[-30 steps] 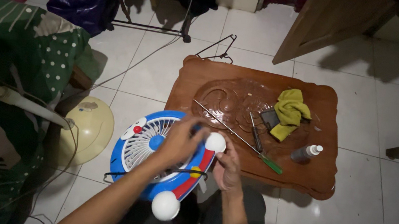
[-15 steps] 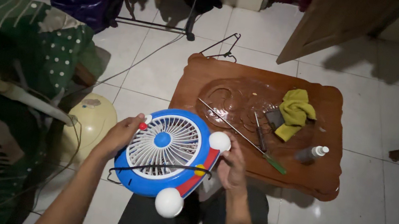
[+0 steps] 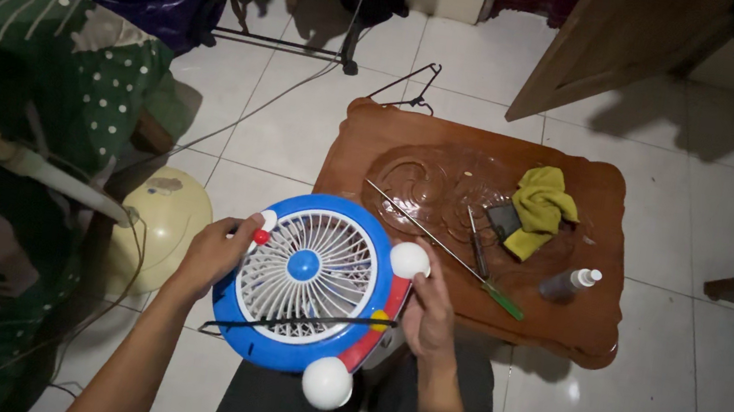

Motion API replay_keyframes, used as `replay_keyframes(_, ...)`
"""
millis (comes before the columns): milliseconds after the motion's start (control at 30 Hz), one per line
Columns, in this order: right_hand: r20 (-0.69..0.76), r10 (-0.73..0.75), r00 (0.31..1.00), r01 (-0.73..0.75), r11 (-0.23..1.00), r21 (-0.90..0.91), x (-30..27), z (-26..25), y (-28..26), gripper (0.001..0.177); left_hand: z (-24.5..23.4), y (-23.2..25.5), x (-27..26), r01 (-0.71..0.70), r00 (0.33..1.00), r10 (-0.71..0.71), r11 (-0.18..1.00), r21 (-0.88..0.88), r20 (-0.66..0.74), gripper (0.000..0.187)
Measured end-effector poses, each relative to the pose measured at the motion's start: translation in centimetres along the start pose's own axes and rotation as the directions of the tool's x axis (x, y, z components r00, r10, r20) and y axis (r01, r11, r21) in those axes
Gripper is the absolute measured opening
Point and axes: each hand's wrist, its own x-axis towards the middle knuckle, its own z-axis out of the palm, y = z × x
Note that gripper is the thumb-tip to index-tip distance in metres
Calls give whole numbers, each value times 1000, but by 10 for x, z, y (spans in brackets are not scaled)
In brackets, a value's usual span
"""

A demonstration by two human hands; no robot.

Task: The person uses a screwdriver to loosen and tighten screws on a small portable fan while seated on the floor. They repeatedly remove and reattach the front grille, rotate the fan, and adjust the screws multiple times.

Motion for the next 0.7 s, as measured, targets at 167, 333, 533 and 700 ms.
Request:
replay_keyframes(167,-5,-21,1000,21,1000,7,-1,-3,0,64,-12,15,-27,-295,953,291,954,47,81,72)
replay_keyframes(333,3,-30,1000,30,999,18,-3,-11,6,60,-10,18,-46,-499,858,511,852,156,-45,64)
replay_keyframes(533,8,-32,999,32,999,-32,-2,-14,2,57,-4,15,-57,-491,843,521,846,208,-131,43)
replay_keyframes(700,-32,-56,998,53,996,-64,-2,-14,4,56,4,17,-68,-507,802,558,825,248,-214,33)
